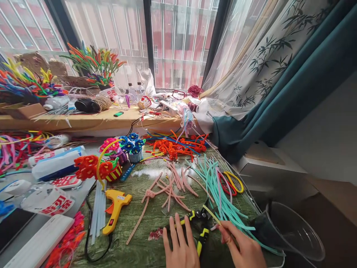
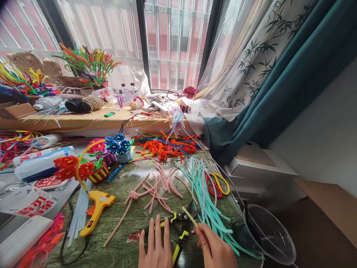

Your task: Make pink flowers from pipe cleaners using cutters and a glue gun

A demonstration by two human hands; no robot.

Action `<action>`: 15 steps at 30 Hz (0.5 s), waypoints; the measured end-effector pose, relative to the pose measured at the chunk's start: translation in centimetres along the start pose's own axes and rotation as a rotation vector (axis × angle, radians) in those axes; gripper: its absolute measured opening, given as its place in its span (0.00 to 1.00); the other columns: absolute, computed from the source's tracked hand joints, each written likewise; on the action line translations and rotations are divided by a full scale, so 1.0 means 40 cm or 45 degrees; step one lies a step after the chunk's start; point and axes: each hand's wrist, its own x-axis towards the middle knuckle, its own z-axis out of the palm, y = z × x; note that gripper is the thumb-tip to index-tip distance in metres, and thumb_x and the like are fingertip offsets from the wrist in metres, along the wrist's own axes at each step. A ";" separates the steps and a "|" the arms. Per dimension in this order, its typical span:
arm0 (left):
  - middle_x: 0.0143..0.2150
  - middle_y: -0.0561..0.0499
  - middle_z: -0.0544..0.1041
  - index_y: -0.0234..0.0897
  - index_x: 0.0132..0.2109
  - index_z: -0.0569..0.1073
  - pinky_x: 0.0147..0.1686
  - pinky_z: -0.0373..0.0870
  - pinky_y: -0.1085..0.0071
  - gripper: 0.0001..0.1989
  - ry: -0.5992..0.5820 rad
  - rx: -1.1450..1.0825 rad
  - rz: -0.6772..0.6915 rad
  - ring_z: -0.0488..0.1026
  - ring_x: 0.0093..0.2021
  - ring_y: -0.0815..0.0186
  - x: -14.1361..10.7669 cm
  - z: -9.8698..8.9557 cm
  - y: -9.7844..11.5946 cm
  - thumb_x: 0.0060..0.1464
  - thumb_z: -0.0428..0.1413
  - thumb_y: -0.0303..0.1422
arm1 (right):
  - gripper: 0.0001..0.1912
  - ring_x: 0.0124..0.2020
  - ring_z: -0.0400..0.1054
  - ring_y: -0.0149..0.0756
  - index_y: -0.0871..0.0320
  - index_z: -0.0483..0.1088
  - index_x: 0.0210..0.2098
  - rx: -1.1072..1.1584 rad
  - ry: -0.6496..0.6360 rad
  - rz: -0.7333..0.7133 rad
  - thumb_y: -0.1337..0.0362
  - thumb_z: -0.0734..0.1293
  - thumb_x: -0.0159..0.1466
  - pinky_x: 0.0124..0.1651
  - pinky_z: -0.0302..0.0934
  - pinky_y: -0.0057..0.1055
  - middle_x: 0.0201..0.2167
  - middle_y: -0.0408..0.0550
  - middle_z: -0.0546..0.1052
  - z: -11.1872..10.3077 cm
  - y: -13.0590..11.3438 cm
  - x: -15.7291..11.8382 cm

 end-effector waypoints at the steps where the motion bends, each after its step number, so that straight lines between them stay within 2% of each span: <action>1: 0.57 0.33 0.73 0.33 0.60 0.69 0.53 0.62 0.43 0.34 -0.054 0.005 0.023 0.68 0.57 0.40 0.004 -0.006 0.006 0.46 0.62 0.40 | 0.24 0.20 0.73 0.34 0.52 0.74 0.37 -0.003 -0.004 -0.021 0.47 0.52 0.70 0.24 0.65 0.21 0.21 0.44 0.77 -0.007 0.001 0.005; 3: 0.54 0.32 0.75 0.32 0.61 0.68 0.50 0.65 0.44 0.39 -0.127 0.004 0.049 0.70 0.53 0.40 0.015 -0.020 0.006 0.41 0.65 0.41 | 0.20 0.28 0.77 0.36 0.50 0.75 0.42 -0.017 -0.008 -0.120 0.49 0.55 0.69 0.27 0.67 0.20 0.29 0.46 0.81 -0.014 0.001 0.015; 6: 0.46 0.35 0.78 0.35 0.59 0.71 0.44 0.70 0.53 0.30 -0.096 0.085 0.024 0.75 0.45 0.47 0.027 -0.030 0.000 0.47 0.62 0.32 | 0.17 0.33 0.78 0.38 0.48 0.76 0.40 -0.061 0.026 -0.221 0.51 0.58 0.68 0.28 0.69 0.21 0.37 0.46 0.82 -0.014 -0.007 0.026; 8: 0.40 0.37 0.79 0.36 0.57 0.73 0.39 0.71 0.58 0.25 -0.068 0.130 0.004 0.76 0.41 0.50 0.025 -0.028 -0.006 0.50 0.58 0.26 | 0.17 0.30 0.78 0.37 0.48 0.76 0.37 -0.054 0.037 -0.224 0.51 0.58 0.68 0.26 0.67 0.21 0.34 0.44 0.82 -0.013 -0.014 0.028; 11: 0.33 0.41 0.78 0.34 0.54 0.75 0.36 0.70 0.64 0.23 -0.084 0.100 -0.055 0.76 0.34 0.56 0.007 -0.024 -0.032 0.51 0.55 0.20 | 0.19 0.29 0.76 0.35 0.50 0.73 0.33 0.052 0.058 -0.211 0.51 0.56 0.69 0.28 0.67 0.22 0.30 0.44 0.79 -0.009 -0.029 0.024; 13: 0.33 0.42 0.78 0.35 0.51 0.77 0.36 0.69 0.67 0.22 -0.102 0.077 -0.128 0.76 0.33 0.59 -0.012 -0.028 -0.062 0.51 0.52 0.17 | 0.20 0.30 0.76 0.36 0.52 0.72 0.33 0.131 0.099 -0.174 0.51 0.55 0.70 0.31 0.68 0.23 0.30 0.46 0.79 -0.003 -0.037 0.021; 15: 0.37 0.40 0.78 0.34 0.48 0.79 0.36 0.68 0.68 0.23 -0.151 0.071 -0.219 0.76 0.35 0.60 -0.031 -0.039 -0.097 0.52 0.49 0.14 | 0.19 0.30 0.75 0.36 0.53 0.72 0.34 0.192 0.109 -0.179 0.53 0.55 0.70 0.31 0.68 0.24 0.32 0.48 0.79 0.005 -0.044 0.020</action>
